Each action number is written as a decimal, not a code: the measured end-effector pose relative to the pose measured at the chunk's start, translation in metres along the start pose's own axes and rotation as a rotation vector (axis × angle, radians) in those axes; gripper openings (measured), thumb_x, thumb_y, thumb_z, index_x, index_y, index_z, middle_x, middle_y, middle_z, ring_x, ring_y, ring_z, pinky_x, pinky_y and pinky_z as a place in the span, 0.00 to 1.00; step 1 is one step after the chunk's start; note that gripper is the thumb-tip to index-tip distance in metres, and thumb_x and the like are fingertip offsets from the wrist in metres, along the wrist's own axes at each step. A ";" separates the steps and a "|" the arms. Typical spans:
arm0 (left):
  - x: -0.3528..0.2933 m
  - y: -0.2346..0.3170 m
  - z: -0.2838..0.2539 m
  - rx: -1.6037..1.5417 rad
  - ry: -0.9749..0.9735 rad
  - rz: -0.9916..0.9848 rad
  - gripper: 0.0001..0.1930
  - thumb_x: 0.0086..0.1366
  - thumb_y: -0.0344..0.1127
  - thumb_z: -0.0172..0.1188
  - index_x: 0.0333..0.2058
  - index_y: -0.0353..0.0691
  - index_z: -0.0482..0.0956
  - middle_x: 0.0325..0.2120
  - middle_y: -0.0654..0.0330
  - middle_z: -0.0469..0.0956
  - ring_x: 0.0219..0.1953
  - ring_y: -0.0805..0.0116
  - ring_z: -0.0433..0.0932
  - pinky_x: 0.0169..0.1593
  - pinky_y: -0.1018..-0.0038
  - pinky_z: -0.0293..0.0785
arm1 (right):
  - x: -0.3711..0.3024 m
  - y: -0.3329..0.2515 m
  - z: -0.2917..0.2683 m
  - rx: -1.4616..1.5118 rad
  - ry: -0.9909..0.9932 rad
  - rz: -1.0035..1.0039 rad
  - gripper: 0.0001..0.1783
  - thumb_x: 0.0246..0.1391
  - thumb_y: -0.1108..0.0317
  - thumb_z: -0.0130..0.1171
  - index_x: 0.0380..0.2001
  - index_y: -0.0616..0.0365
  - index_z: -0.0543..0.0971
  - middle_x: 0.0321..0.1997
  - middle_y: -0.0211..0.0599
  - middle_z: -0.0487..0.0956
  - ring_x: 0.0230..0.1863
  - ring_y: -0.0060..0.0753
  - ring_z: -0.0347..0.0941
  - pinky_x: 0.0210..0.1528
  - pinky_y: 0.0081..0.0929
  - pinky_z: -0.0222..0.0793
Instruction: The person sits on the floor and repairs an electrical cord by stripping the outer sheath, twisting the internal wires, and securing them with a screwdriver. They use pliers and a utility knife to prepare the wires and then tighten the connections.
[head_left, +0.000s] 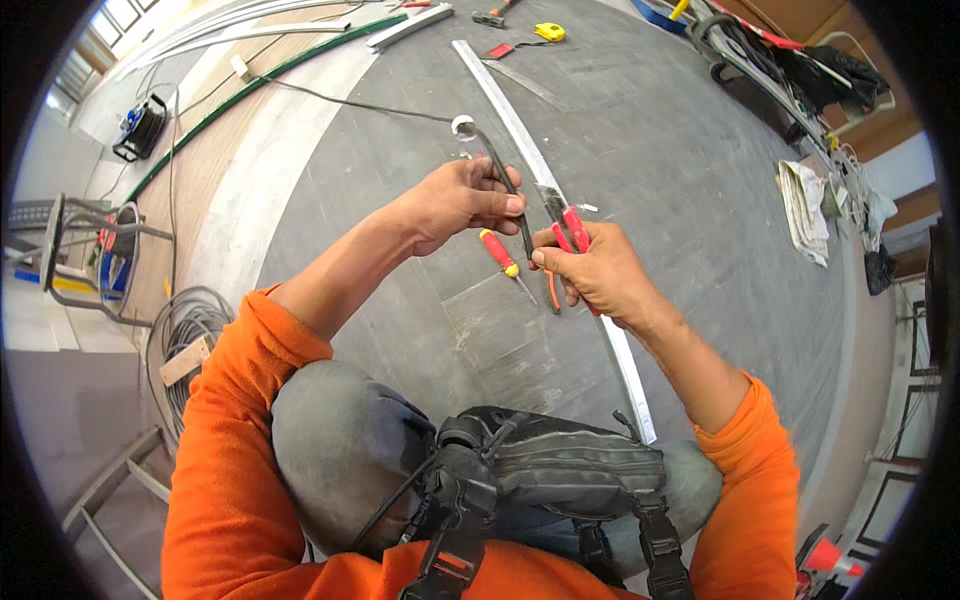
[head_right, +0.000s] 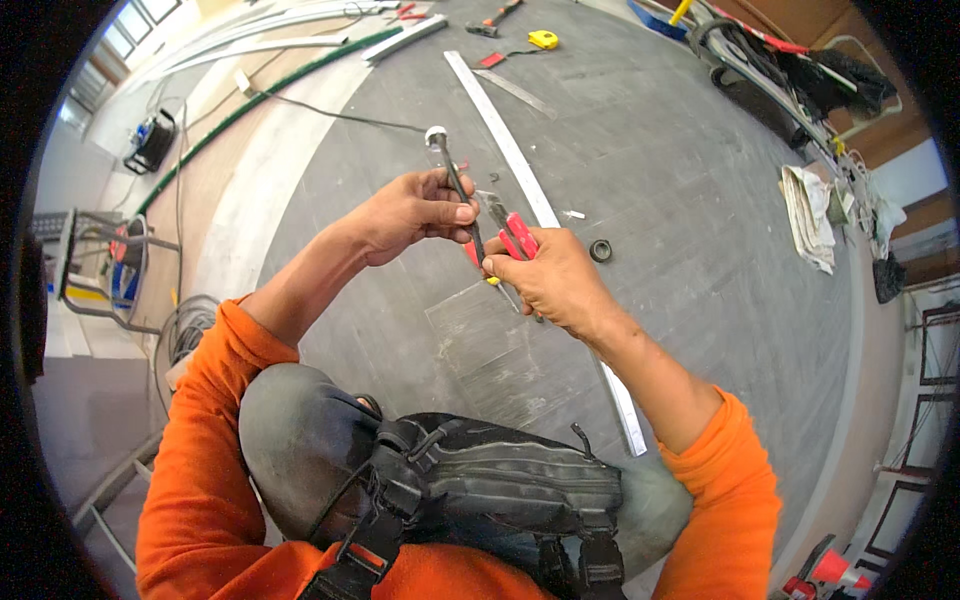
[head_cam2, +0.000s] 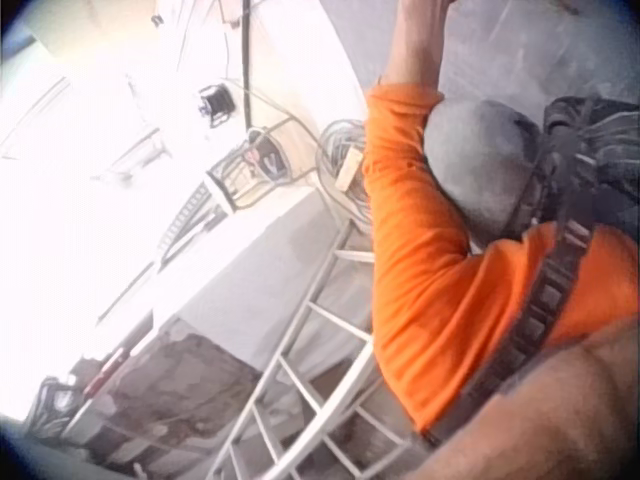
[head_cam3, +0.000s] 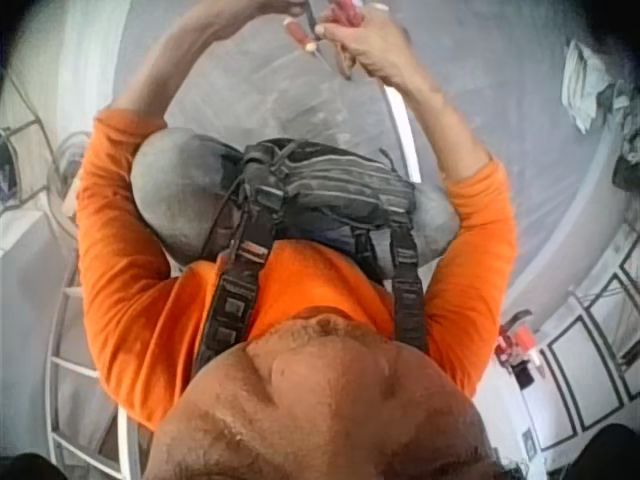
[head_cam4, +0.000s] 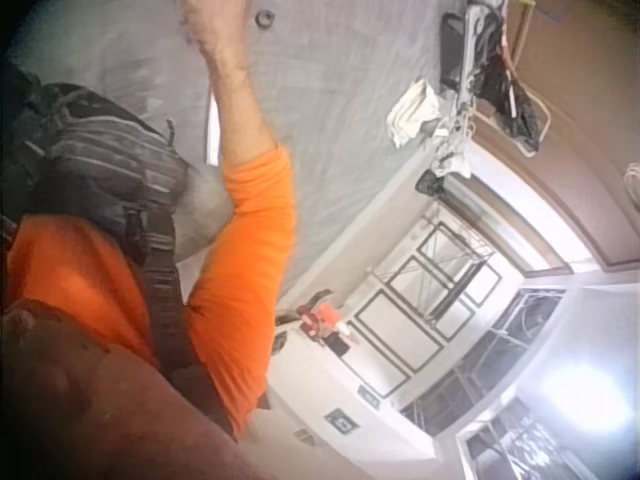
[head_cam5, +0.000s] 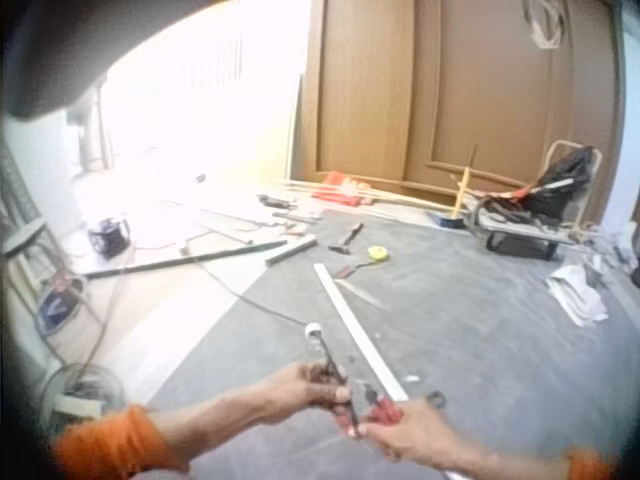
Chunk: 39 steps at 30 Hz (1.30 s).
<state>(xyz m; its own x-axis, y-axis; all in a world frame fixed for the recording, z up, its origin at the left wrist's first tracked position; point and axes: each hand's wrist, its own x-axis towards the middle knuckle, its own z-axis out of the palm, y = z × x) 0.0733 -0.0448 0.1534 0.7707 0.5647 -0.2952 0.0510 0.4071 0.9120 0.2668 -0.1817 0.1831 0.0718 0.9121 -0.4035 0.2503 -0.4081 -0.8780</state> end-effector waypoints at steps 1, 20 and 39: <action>-0.002 0.000 -0.002 0.002 0.004 0.003 0.19 0.67 0.30 0.68 0.52 0.36 0.71 0.41 0.61 0.79 0.42 0.70 0.81 0.50 0.72 0.81 | -0.003 -0.006 0.006 0.021 0.018 -0.001 0.13 0.59 0.63 0.68 0.42 0.61 0.86 0.21 0.26 0.78 0.17 0.17 0.69 0.19 0.22 0.64; -0.016 -0.009 0.003 -0.103 -0.021 -0.020 0.24 0.69 0.34 0.66 0.60 0.32 0.74 0.35 0.63 0.78 0.36 0.72 0.79 0.52 0.71 0.79 | -0.006 0.009 0.021 0.083 -0.037 -0.060 0.08 0.63 0.70 0.60 0.38 0.65 0.82 0.31 0.33 0.82 0.20 0.14 0.72 0.21 0.17 0.66; -0.027 -0.004 0.034 0.153 -0.001 -0.065 0.12 0.63 0.34 0.73 0.34 0.31 0.81 0.33 0.56 0.84 0.36 0.67 0.86 0.44 0.74 0.85 | -0.018 0.005 0.027 -0.319 0.337 -0.340 0.12 0.61 0.65 0.63 0.31 0.65 0.78 0.19 0.38 0.76 0.21 0.24 0.69 0.26 0.33 0.66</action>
<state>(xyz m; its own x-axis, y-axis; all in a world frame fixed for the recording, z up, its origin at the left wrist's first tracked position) 0.0737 -0.0859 0.1674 0.7632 0.5402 -0.3547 0.1970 0.3283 0.9238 0.2406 -0.2015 0.1791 0.2271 0.9731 0.0383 0.5882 -0.1057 -0.8018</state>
